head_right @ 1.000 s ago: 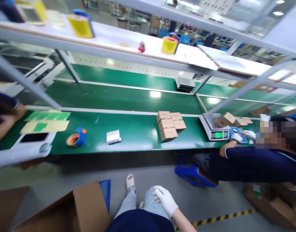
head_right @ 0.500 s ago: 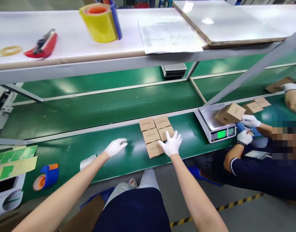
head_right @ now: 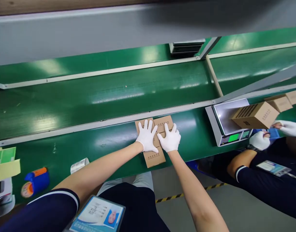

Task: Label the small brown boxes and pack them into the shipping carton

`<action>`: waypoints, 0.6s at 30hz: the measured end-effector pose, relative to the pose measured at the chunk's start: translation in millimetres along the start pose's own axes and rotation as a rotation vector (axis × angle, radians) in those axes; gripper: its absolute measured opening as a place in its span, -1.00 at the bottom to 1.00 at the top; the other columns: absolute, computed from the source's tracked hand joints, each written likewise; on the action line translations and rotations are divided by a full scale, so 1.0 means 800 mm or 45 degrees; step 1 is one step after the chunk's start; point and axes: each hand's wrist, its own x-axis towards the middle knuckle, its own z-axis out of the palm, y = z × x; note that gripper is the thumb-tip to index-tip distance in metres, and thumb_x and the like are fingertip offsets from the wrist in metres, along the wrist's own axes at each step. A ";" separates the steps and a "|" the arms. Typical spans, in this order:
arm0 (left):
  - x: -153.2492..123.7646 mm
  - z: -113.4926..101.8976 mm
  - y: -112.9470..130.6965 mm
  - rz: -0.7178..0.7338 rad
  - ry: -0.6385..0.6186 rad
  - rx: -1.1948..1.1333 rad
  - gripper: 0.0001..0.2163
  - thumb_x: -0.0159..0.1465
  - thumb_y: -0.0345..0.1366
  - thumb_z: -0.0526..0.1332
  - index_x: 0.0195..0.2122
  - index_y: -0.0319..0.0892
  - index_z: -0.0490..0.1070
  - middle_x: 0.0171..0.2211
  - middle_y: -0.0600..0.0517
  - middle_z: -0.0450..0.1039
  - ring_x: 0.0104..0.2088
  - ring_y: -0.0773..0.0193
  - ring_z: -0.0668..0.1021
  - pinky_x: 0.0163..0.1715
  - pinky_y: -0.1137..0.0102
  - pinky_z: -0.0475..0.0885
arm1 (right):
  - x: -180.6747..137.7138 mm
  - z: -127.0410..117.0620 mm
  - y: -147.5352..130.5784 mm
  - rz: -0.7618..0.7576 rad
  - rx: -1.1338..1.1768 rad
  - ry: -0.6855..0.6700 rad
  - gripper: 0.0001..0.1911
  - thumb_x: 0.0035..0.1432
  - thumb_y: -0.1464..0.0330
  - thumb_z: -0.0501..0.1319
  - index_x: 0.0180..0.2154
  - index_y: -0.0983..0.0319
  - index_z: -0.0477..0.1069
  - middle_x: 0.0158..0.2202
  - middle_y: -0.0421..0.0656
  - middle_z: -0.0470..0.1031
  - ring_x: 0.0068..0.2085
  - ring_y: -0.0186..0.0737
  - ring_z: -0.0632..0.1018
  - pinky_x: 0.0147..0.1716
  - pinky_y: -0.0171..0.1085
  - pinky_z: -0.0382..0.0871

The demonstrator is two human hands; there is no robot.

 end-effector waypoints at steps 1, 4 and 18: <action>-0.006 0.000 -0.009 0.030 0.004 -0.003 0.43 -0.24 0.56 0.25 0.53 -0.24 -0.13 0.52 -0.44 -0.33 0.43 -0.62 -0.40 0.19 -0.51 -0.56 | -0.007 -0.001 -0.011 0.018 -0.009 0.011 -0.17 0.30 -0.13 0.07 0.46 0.07 0.08 0.44 0.21 -0.05 0.05 0.24 0.38 -0.02 0.04 0.27; -0.040 0.000 -0.044 0.092 0.007 -0.001 0.38 -0.19 0.53 0.26 0.52 -0.25 -0.10 0.52 -0.45 -0.31 0.44 -0.62 -0.35 0.19 -0.51 -0.55 | -0.033 -0.002 -0.058 0.043 -0.020 0.032 -0.19 0.30 -0.12 0.08 0.44 0.09 0.12 0.40 0.23 0.00 0.03 0.22 0.40 -0.05 0.03 0.28; -0.345 0.032 -0.305 0.071 -0.024 0.037 0.31 -0.13 0.42 0.33 0.53 -0.22 -0.11 0.53 -0.38 -0.36 0.45 -0.56 -0.37 0.24 -0.46 -0.50 | -0.192 0.017 -0.427 0.036 0.081 0.080 -0.21 0.31 -0.12 0.05 0.40 0.14 0.21 0.40 0.27 -0.01 0.05 0.26 0.39 -0.05 0.07 0.27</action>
